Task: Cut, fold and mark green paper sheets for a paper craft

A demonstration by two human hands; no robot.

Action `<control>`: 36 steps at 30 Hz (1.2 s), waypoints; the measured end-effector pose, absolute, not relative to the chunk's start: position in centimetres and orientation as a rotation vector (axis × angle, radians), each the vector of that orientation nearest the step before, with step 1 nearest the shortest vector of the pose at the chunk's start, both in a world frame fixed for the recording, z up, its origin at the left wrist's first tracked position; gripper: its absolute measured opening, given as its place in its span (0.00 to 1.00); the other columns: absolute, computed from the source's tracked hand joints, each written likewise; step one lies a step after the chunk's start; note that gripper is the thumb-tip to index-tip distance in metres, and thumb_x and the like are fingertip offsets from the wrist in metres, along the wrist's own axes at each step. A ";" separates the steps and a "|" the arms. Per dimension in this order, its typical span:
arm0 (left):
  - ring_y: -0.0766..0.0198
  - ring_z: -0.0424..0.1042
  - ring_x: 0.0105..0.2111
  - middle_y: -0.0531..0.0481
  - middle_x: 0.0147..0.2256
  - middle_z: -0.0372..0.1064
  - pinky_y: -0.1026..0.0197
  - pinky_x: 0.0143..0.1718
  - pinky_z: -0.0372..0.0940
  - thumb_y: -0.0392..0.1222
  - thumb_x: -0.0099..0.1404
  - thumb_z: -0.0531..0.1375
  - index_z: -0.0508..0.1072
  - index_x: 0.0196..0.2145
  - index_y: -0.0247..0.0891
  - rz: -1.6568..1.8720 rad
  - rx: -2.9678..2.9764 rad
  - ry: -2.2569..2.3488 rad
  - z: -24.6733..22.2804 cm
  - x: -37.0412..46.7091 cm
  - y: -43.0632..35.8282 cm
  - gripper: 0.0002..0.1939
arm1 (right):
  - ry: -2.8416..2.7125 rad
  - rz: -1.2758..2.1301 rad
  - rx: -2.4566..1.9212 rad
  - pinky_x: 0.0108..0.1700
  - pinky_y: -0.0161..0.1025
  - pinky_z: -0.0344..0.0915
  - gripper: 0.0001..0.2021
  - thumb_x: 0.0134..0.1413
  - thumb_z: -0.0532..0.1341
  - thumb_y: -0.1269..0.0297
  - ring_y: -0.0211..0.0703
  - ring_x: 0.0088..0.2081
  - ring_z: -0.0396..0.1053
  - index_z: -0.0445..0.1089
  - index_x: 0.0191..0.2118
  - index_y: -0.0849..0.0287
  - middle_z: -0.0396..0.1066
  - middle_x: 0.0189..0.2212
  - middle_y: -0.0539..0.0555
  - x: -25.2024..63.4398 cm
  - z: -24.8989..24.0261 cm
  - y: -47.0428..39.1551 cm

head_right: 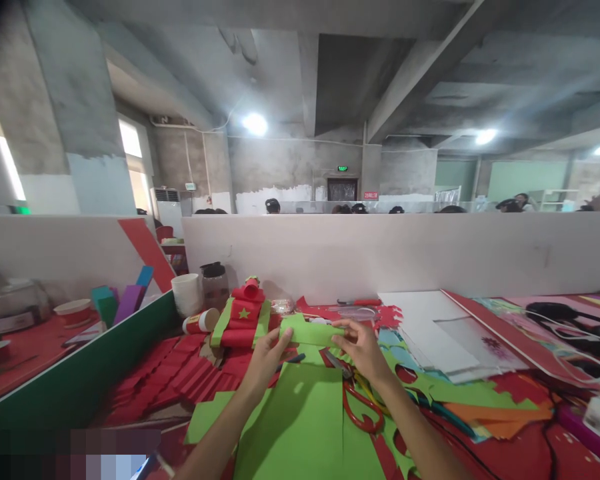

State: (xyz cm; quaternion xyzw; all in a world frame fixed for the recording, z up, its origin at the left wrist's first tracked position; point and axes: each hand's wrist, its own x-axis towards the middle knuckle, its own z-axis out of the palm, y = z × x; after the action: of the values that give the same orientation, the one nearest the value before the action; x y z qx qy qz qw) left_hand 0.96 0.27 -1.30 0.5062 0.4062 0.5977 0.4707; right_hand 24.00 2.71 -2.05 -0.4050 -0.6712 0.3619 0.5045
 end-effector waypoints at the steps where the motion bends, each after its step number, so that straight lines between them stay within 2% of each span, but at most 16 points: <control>1: 0.59 0.75 0.34 0.48 0.31 0.70 0.58 0.36 0.73 0.61 0.51 0.66 0.72 0.32 0.33 1.475 1.248 0.998 -1.4 1.0 0.3 0.26 | -1.610 0.878 -0.969 0.32 0.39 0.69 0.23 0.50 0.67 0.51 0.40 0.27 0.69 0.72 0.49 0.58 0.70 0.26 0.49 23.9 -2.0 2.6; 6: 0.58 0.75 0.34 0.48 0.32 0.67 0.59 0.34 0.73 0.61 0.53 0.65 0.70 0.28 0.33 1.501 1.341 0.985 -1.8 1.4 0.5 0.24 | -1.500 1.070 -0.886 0.37 0.41 0.73 0.24 0.51 0.67 0.53 0.39 0.29 0.69 0.70 0.52 0.56 0.70 0.27 0.49 23.2 -1.7 1.8; 12: 0.62 0.72 0.31 0.48 0.34 0.63 0.60 0.29 0.72 0.59 0.53 0.65 0.69 0.25 0.33 1.512 1.423 0.966 -1.6 1.9 0.4 0.24 | -1.423 1.100 -0.865 0.42 0.45 0.75 0.20 0.48 0.69 0.53 0.39 0.31 0.72 0.74 0.46 0.57 0.72 0.38 0.54 22.7 -1.4 1.4; 18: 0.66 0.65 0.29 0.51 0.31 0.60 0.64 0.25 0.71 0.59 0.54 0.65 0.69 0.22 0.34 1.536 1.502 1.051 -1.4 1.6 0.3 0.23 | -1.412 1.139 -0.854 0.44 0.46 0.75 0.21 0.47 0.71 0.56 0.43 0.34 0.75 0.74 0.47 0.57 0.75 0.36 0.55 23.2 -1.8 2.4; 28: 0.64 0.65 0.29 0.51 0.29 0.60 0.63 0.26 0.70 0.61 0.59 0.60 0.68 0.23 0.35 1.561 1.630 1.094 -1.2 1.6 0.2 0.23 | -1.398 1.150 -0.817 0.45 0.46 0.74 0.24 0.44 0.72 0.58 0.44 0.37 0.75 0.74 0.49 0.56 0.76 0.38 0.55 23.2 -1.4 2.0; 33: 0.59 0.69 0.35 0.48 0.30 0.64 0.60 0.33 0.71 0.62 0.53 0.64 0.67 0.20 0.36 1.616 1.540 1.110 -1.0 1.5 0.1 0.24 | -1.304 1.117 -0.833 0.43 0.44 0.75 0.20 0.43 0.72 0.53 0.43 0.35 0.73 0.77 0.42 0.57 0.75 0.35 0.53 22.8 -1.3 1.8; 36: 0.60 0.70 0.32 0.50 0.27 0.64 0.61 0.35 0.71 0.61 0.52 0.65 0.67 0.20 0.36 1.580 1.438 1.042 -1.3 1.6 0.4 0.24 | -1.274 1.095 -0.851 0.41 0.43 0.74 0.20 0.40 0.73 0.52 0.45 0.36 0.74 0.78 0.40 0.57 0.76 0.34 0.54 22.6 -1.4 1.9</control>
State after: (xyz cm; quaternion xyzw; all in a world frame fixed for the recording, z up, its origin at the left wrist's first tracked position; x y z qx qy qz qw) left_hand 1.57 0.36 -1.26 0.5611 0.4068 0.6168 0.3731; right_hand 22.55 1.94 -1.45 -0.3654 -0.5469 0.4701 0.5886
